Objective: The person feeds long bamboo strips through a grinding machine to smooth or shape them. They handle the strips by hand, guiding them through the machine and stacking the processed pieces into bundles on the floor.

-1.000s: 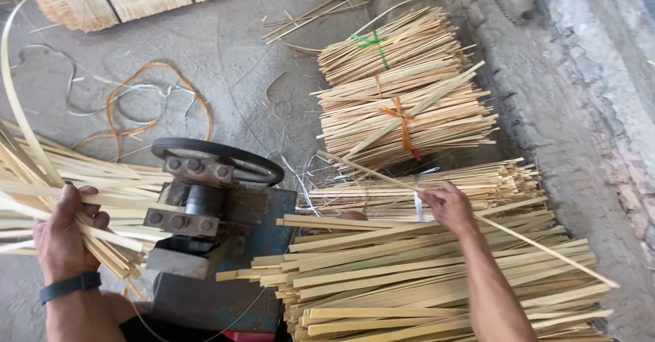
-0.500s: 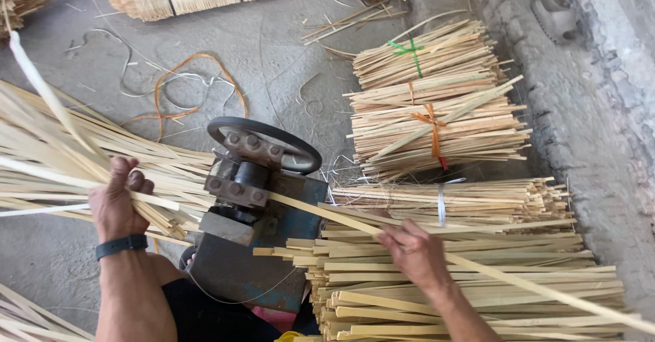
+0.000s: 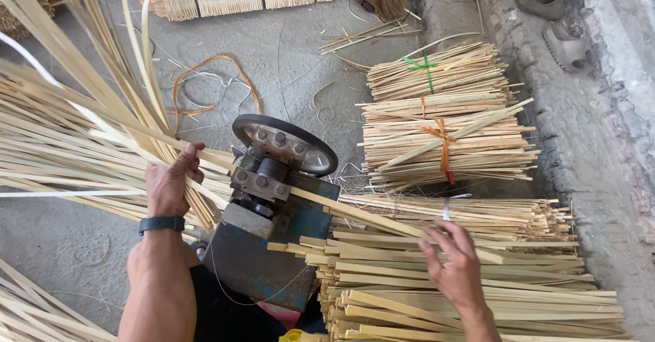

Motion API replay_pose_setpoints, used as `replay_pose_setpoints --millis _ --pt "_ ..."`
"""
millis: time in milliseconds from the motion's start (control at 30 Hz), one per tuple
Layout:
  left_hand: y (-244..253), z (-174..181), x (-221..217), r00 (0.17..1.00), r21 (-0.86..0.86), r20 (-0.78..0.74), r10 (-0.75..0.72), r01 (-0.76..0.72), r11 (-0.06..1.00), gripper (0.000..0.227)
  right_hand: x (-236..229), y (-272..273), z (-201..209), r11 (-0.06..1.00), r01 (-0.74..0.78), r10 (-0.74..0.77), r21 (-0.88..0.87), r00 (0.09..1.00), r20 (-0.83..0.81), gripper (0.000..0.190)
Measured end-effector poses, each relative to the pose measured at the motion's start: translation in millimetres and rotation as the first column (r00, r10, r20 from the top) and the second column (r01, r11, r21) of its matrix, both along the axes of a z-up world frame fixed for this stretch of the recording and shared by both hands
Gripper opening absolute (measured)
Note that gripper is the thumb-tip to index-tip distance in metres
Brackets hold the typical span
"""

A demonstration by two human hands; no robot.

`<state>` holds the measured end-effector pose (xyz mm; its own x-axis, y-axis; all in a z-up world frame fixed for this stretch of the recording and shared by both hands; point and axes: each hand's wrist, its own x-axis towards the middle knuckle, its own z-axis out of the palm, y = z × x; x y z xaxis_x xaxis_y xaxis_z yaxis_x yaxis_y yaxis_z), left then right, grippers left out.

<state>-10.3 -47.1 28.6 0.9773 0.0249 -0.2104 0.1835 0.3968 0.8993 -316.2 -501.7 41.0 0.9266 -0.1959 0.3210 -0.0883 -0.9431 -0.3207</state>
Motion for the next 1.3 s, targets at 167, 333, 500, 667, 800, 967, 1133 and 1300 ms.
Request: replay_pose_setpoints --millis 167,333,500,667,800,967,1133,1300 --pt "-3 -1 2 1.0 0.023 0.006 -0.019 0.019 1.0 0.023 -33 -27 -24 0.977 0.21 -0.207 0.044 0.976 -0.063 0.038" --pt "-6 -8 9 0.999 0.019 0.01 -0.037 0.037 0.999 0.021 -40 -56 -49 0.97 0.236 -0.221 0.057 0.955 -0.196 0.045" --pt "-13 -14 14 0.999 -0.065 -0.04 -0.011 0.009 0.998 0.02 6 -89 -84 0.968 0.215 -0.136 0.13 0.885 -0.446 0.059" --pt "-5 -11 12 0.999 -0.104 0.03 0.026 -0.023 0.994 0.017 28 -83 -115 0.91 0.347 -0.066 0.228 0.663 -0.746 0.067" --pt "23 -1 7 0.992 -0.127 0.005 0.13 -0.128 0.984 0.017 16 -77 -122 0.943 0.308 -0.169 0.124 0.768 -0.618 0.06" --pt "87 10 -22 0.953 -0.269 0.034 0.302 -0.283 0.921 0.015 6 -86 -132 0.958 0.272 -0.175 0.09 0.806 -0.566 0.056" --pt "192 -6 -93 0.881 0.044 0.037 0.472 -0.473 0.88 0.021 24 -98 -142 0.951 0.28 -0.161 0.133 0.813 -0.559 0.053" --pt "270 -67 -191 0.778 0.598 -0.051 0.626 -0.478 0.644 0.019 64 -80 -138 0.911 0.341 -0.152 0.233 0.801 -0.579 0.048"
